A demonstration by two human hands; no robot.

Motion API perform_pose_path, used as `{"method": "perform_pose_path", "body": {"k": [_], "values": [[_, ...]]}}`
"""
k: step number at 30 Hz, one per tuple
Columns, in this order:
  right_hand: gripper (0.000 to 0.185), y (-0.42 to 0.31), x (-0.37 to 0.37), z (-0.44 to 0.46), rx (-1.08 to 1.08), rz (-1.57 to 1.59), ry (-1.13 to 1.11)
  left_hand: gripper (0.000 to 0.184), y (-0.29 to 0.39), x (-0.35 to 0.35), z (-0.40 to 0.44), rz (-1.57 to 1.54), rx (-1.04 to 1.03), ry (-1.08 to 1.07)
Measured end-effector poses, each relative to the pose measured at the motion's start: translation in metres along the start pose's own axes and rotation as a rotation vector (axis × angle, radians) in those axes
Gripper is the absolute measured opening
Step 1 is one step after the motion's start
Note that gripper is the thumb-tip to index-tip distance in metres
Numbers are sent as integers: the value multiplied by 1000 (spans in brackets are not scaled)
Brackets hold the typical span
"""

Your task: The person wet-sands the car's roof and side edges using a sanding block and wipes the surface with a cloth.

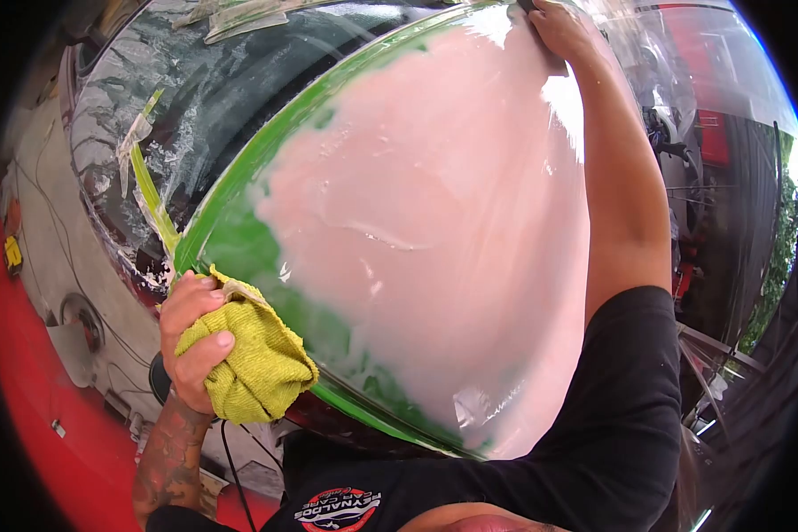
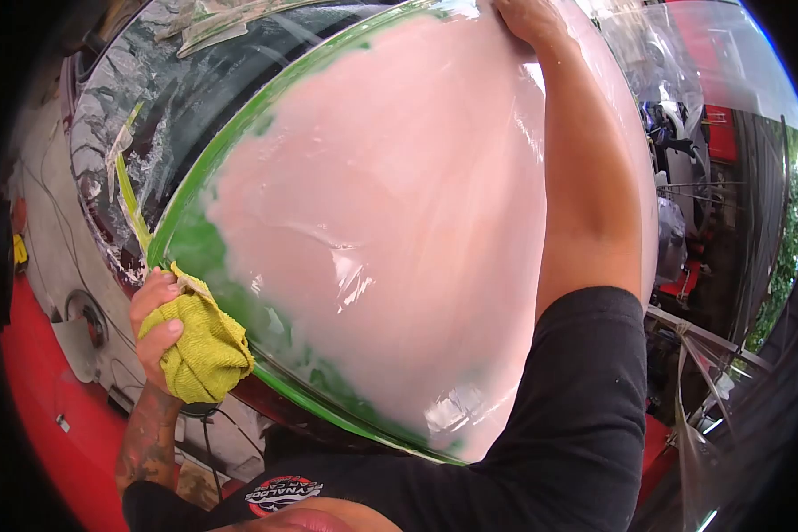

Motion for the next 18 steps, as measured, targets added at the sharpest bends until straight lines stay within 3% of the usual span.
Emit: {"method": "perform_pose_path", "body": {"k": [2, 5, 7, 9, 11, 14, 18], "values": [[41, 0, 20, -12, -300, 703, -26, 62, -1, -1, -1, -1, -11, 1], [48, -38, 58, -23, -249, 528, -54, 64, -4, 0, -1, 14, -36, 8], [43, -111, 137, -46, -296, 565, -76, 63, -3, -1, -1, 15, -58, 7], [40, -171, 183, -69, -183, 548, 105, 63, -2, -2, 0, 15, -73, 19], [41, -212, 216, -87, -123, 603, 59, 63, -1, -1, 1, 12, -60, 28], [41, -196, 203, -86, -118, 607, 69, 64, -1, 0, 0, 1, -70, 22], [45, -114, 139, -58, -318, 522, 13, 63, -4, 0, -3, 1, -61, 20]]}}
Point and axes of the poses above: each hand's wrist, its own z-axis towards the middle knuckle, its own x-axis out of the back of the hand, y = z × x, the point moved 6 cm from there along z, towards the middle knuckle, and after that the axes turned 1 degree about -y, right-handed, at the moved point
